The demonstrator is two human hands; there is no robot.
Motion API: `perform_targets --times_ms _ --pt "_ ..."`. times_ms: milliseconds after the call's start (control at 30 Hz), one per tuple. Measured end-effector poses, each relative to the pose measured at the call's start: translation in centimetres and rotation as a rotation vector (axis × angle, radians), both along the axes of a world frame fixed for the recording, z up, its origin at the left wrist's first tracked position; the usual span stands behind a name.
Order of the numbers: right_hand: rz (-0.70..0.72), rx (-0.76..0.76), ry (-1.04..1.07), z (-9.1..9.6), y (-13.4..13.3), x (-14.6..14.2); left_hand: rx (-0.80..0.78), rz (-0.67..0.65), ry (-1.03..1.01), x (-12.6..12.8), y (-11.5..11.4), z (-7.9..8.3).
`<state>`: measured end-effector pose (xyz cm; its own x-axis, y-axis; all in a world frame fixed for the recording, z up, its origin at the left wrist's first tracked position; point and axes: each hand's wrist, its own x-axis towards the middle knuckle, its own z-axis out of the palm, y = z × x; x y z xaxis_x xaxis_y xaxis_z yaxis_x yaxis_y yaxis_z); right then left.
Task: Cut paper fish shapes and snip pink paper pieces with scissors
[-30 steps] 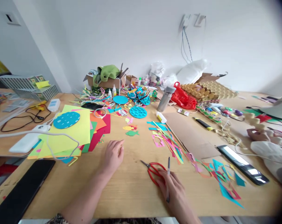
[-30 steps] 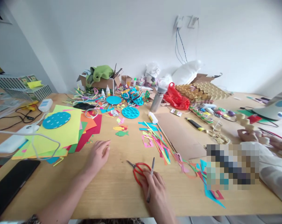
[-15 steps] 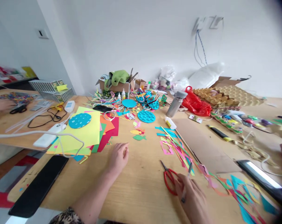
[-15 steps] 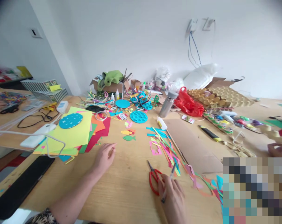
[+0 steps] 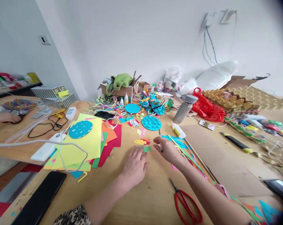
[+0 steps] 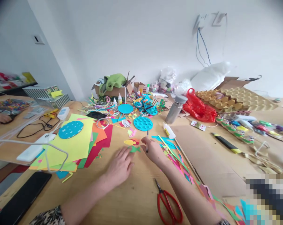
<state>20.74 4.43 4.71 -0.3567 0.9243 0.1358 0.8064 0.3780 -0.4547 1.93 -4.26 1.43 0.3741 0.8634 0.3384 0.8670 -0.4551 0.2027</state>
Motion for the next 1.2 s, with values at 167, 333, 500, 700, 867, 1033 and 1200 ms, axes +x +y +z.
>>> perform_targets --times_ms 167,333,500,700,867,1033,1200 --pt "0.034 -0.011 -0.052 -0.7 3.2 -1.5 0.052 0.011 0.042 1.0 1.7 -2.0" --pt "0.045 -0.026 -0.095 -1.0 5.1 -2.4 0.023 0.054 0.018 0.5 2.0 -2.8" --pt "0.034 -0.044 -0.130 -1.5 5.6 -3.2 -0.036 0.078 0.000 -0.2 2.4 -3.0" --pt "0.034 -0.025 -0.176 -2.0 5.0 -3.7 -0.049 0.102 -0.011 -0.5 2.6 -2.9" --pt "0.031 0.052 -0.170 -1.6 5.2 -3.7 -0.026 0.161 0.004 -0.6 2.7 -2.0" --pt "0.174 0.103 -0.162 -2.0 6.0 -4.3 -0.037 0.193 0.006 -0.8 2.9 -1.1" --pt "0.294 0.132 -0.160 -3.2 6.7 -5.1 -0.031 0.194 0.012 -1.0 3.0 -1.3"
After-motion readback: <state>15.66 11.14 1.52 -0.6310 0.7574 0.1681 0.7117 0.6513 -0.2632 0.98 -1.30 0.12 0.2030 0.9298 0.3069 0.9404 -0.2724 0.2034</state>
